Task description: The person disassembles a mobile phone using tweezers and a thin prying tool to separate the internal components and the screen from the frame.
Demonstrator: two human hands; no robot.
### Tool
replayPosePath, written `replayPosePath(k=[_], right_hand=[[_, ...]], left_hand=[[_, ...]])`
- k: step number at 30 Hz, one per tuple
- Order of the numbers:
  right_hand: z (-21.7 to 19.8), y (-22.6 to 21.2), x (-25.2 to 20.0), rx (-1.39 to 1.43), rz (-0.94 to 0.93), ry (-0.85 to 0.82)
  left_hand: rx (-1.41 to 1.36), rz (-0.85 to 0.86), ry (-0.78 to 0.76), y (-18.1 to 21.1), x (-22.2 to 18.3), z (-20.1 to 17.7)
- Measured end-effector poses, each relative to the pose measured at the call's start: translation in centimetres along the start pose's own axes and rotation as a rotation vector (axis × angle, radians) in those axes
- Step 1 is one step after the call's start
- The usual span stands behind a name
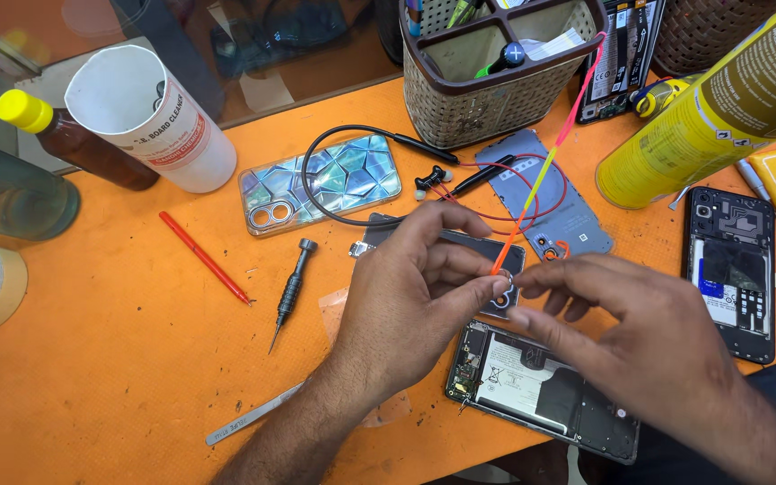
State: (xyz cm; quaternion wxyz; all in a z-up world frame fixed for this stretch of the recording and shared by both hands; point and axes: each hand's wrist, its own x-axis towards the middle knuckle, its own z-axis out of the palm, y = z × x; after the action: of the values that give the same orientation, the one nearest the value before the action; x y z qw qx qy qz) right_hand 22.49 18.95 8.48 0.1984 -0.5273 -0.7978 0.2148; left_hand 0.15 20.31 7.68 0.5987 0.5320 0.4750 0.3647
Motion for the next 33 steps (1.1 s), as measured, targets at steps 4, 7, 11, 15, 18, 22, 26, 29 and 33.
replayPosePath(k=[4,7,11,15,18,22,26,29,33], right_hand=[[0.4,-0.5,1.0,0.056,0.083,-0.018],[1.4,-0.7,0.3,-0.086,0.086,-0.094],[2.3,-0.2,-2.3,-0.338,0.107,-0.275],[2.0,1.0,-2.9,-0.224,0.096,-0.309],[1.9,0.5,-2.1,-0.209,0.106,-0.315],[1.2,-1.1,-0.7,-0.175,0.392,-0.538],[0.1,-0.6,-0.7,-0.027,0.490,-0.746],[-0.8,2.0,-2.0,0.448,0.357,-0.706],[-1.2,6.5,-4.1,0.628,0.346,-0.641]], left_hand=[[-0.090,0.062,0.007,-0.3,0.2,-0.2],[-0.201,0.042,0.048,-0.5,0.3,-1.0],[-0.242,-0.014,0.096,-0.5,0.5,-1.6],[-0.259,-0.070,0.106,-0.5,0.8,-1.3],[-0.266,-0.068,0.112,-0.8,0.9,-1.2],[-0.326,-0.076,0.094,-1.4,1.1,-0.9],[-0.343,-0.064,0.056,-1.9,1.1,-0.4],[-0.401,-0.072,0.004,-1.9,0.7,0.0],[-0.529,-0.090,-0.084,-1.4,-0.3,0.5]])
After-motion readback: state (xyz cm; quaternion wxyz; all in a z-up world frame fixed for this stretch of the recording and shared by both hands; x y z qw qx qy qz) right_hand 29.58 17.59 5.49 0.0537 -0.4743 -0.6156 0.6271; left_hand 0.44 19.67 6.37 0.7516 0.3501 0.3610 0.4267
